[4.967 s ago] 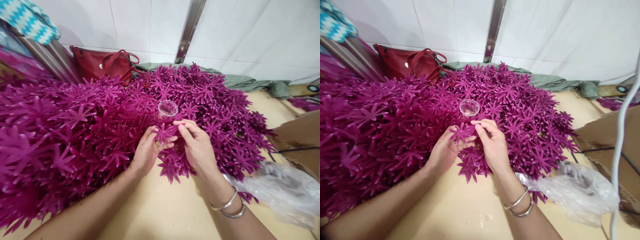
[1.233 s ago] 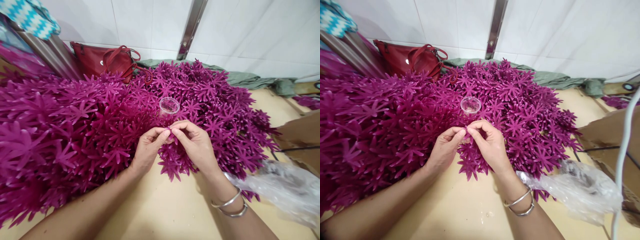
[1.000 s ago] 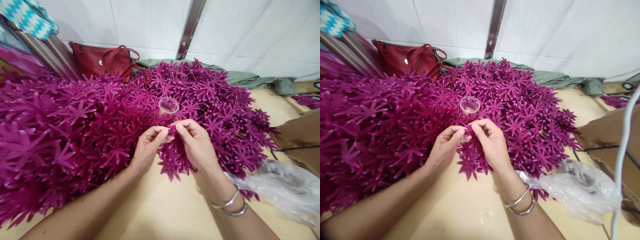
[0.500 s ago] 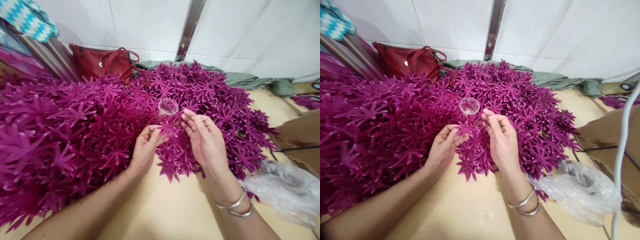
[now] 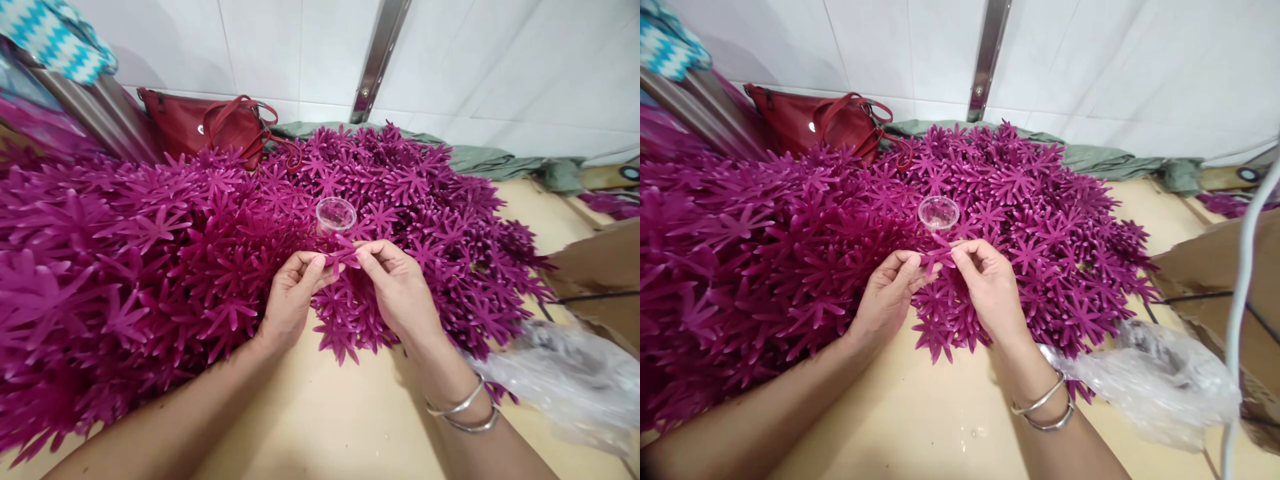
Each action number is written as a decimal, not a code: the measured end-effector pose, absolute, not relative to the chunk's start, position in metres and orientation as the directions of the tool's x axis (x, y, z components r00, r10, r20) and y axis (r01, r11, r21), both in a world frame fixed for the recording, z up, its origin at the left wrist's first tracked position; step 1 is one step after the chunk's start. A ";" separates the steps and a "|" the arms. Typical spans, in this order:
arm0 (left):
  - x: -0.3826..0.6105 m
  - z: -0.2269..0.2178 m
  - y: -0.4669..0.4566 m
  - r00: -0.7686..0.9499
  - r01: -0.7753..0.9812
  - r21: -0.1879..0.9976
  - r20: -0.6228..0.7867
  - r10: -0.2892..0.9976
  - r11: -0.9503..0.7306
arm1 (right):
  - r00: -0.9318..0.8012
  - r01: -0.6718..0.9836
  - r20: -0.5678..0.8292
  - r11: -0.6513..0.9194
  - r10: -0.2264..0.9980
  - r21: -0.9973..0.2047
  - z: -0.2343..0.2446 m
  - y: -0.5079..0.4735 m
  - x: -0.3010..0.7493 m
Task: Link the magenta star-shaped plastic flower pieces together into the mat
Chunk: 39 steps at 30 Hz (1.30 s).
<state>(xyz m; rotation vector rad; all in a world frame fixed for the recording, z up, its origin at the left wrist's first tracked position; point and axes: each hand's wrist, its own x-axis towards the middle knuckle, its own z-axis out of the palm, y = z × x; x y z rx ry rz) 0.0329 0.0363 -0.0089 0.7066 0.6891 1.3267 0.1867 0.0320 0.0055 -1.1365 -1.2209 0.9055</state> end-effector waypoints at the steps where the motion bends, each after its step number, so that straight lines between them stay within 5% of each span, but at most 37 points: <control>1: 0.033 -0.009 0.036 0.113 -0.605 0.788 -0.050 0.992 0.109 | 0.177 0.028 0.219 0.218 0.960 -0.976 0.004 0.033 0.188; 7: 0.033 -0.010 0.038 0.059 -0.618 0.779 -0.088 0.994 0.106 | 0.294 -0.333 0.169 0.266 0.941 -0.905 0.013 0.036 0.191; 13: 0.034 -0.010 0.038 0.054 -0.641 0.761 -0.084 0.995 0.099 | 0.177 -0.490 -0.009 0.080 0.984 -0.868 0.020 0.036 0.190; 20: 0.034 -0.012 0.036 0.023 -0.605 0.796 0.007 1.000 0.008 | 0.217 -0.337 0.010 0.085 0.976 -0.938 0.018 0.037 0.193; 27: 0.035 -0.010 0.036 0.074 -0.590 0.801 -0.073 0.995 0.103 | 0.260 -0.326 -0.029 0.060 0.965 -0.943 0.013 0.040 0.195; 30: 0.035 -0.008 0.036 0.072 -0.588 0.797 -0.123 0.990 0.141 | 0.333 -0.192 0.063 0.133 0.941 -0.972 0.009 0.041 0.200; 34: 0.034 -0.005 0.036 0.066 -0.600 0.781 -0.166 0.984 0.172 | 0.254 0.236 0.260 0.201 0.932 -0.951 0.014 0.038 0.208; 39: 0.033 -0.003 0.036 0.058 -0.601 0.780 -0.174 0.983 0.174 | 0.123 0.746 0.561 0.296 0.819 -0.596 0.031 0.028 0.203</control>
